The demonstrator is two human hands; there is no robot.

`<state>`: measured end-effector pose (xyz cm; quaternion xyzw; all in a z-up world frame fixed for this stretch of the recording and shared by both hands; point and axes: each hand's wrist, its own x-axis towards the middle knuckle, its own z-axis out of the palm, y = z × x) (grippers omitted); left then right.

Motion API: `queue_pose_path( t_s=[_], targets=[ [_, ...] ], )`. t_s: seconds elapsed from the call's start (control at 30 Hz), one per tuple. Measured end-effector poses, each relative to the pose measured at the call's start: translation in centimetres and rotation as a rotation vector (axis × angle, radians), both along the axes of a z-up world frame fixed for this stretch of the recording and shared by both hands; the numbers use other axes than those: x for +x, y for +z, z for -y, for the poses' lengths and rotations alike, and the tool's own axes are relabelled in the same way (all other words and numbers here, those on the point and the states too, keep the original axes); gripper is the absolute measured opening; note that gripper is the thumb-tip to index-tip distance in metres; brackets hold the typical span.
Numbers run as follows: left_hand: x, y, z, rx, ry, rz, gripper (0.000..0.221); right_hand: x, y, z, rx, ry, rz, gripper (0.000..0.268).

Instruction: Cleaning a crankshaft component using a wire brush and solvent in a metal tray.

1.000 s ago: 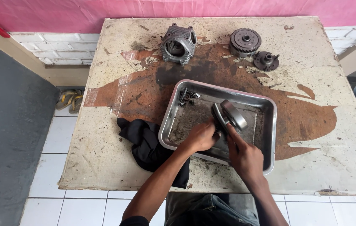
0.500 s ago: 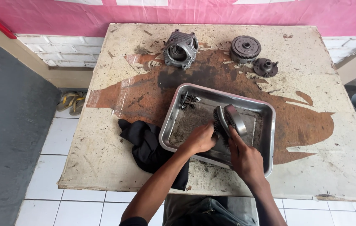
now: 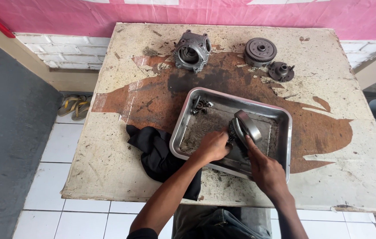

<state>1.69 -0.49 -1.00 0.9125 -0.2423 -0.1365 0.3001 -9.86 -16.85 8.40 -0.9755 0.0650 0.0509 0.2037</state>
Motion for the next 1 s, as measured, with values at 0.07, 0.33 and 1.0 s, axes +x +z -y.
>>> queue_pose_path(
  t_s=[0.07, 0.33, 1.0],
  targets=[
    [-0.1, 0.0, -0.1, 0.106, -0.006, -0.045, 0.048, 0.3, 0.3, -0.2, -0.022, 0.058, 0.052, 0.056],
    [0.0, -2.0, -0.4, -0.148, -0.024, -0.019, 0.056, 1.6, 0.5, -0.2, -0.004, -0.039, -0.098, 0.049],
    [0.8, -2.7, -0.3, -0.151, 0.133, -0.036, 0.057, 0.0, 0.0, -1.9, -0.038, -0.085, 0.029, 0.045]
  ],
)
